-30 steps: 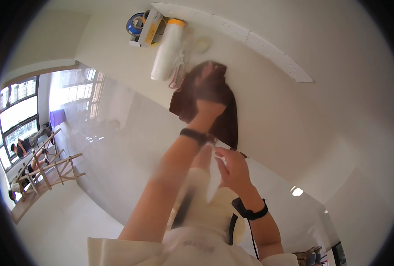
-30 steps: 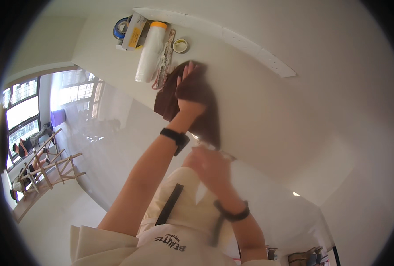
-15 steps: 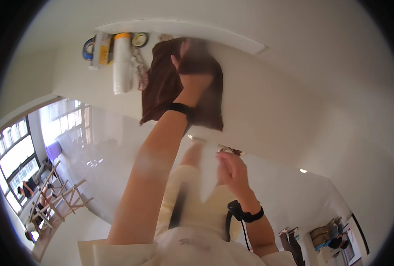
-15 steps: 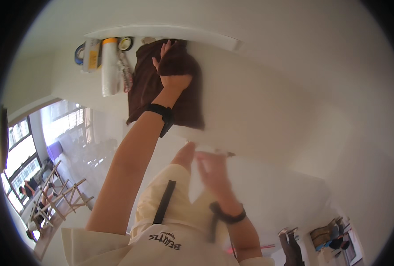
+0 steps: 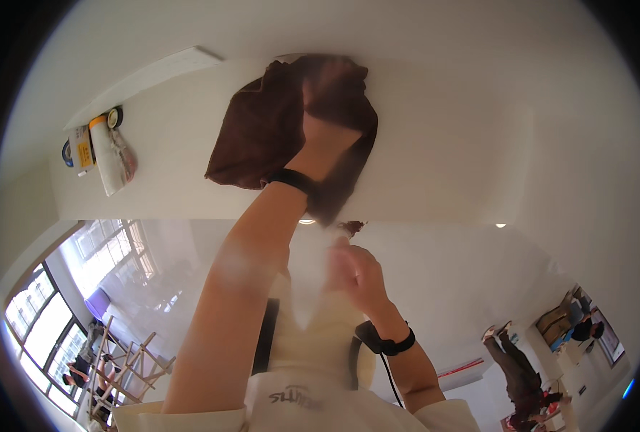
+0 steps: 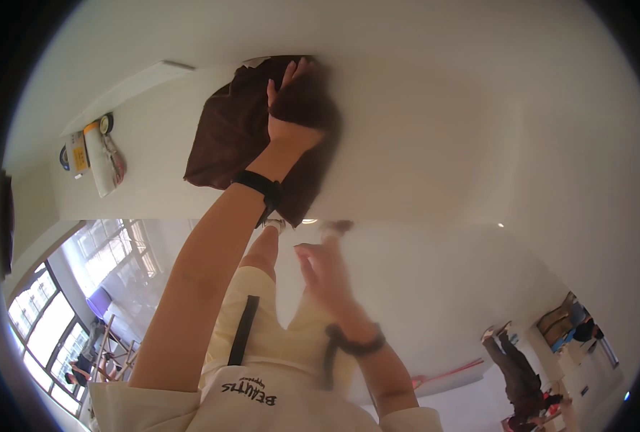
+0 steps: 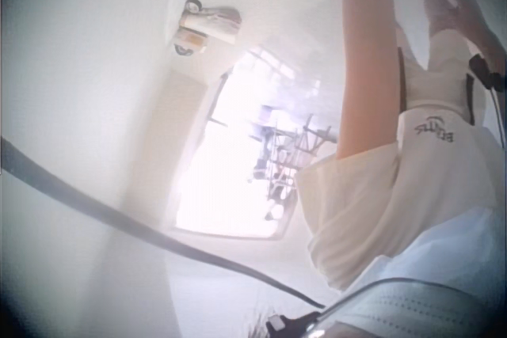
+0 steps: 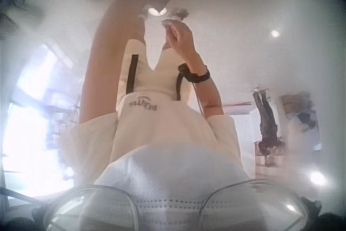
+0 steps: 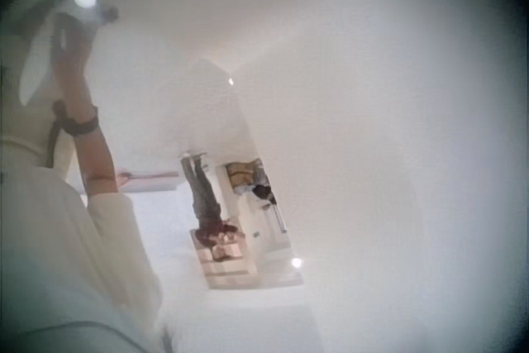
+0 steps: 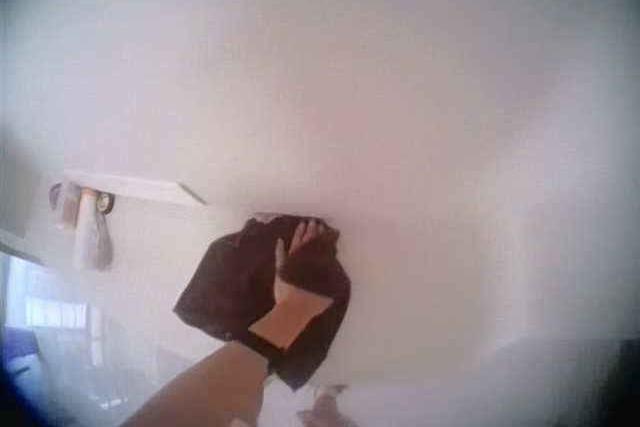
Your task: The person wipes a white wall-mounted shelf with a dark cloth, moving items such as tape rolls and a plastic bottle aside to reach the surface. They continue wiping different sections of the shelf and the wall area above it.
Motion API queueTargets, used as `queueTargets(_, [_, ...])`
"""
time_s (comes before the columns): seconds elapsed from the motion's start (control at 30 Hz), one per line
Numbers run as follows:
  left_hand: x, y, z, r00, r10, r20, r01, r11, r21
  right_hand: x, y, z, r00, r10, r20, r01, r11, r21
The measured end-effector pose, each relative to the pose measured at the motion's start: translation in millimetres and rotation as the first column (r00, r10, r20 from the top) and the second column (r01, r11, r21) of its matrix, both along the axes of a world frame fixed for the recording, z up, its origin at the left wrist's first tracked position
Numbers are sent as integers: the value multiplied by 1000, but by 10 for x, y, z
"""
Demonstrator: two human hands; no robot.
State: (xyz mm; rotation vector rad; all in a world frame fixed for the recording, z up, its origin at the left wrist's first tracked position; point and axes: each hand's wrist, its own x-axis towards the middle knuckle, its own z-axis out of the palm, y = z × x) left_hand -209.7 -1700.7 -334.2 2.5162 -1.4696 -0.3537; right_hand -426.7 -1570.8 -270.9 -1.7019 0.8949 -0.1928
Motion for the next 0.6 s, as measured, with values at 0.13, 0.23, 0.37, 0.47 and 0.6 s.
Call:
queueTargets(0.13, [-290, -256, -23, 996, -84, -1, 84, 992, -95, -470, -162, -121, 987, -94, -133, 107, 990, 92])
queueTargets(0.23, [-520, -511, -74, 984, -170, -50, 162, 977, -137, -755, -238, -209, 980, -163, -117, 170, 984, 58])
queueTargets(0.37, [-940, -855, -30, 967, -246, -64, 224, 944, -241, -1069, -311, -281, 961, -248, -120, 255, 966, 42])
queueTargets(0.47, [-1275, -1151, 72, 957, -288, -26, 265, 908, -326, -1256, -385, -290, 953, -280, -113, 288, 955, 64])
queueTargets(0.6, [-1644, -1510, 151, 912, -375, -166, 317, 902, -294, -1453, -496, -292, 940, -322, -113, 337, 928, 156])
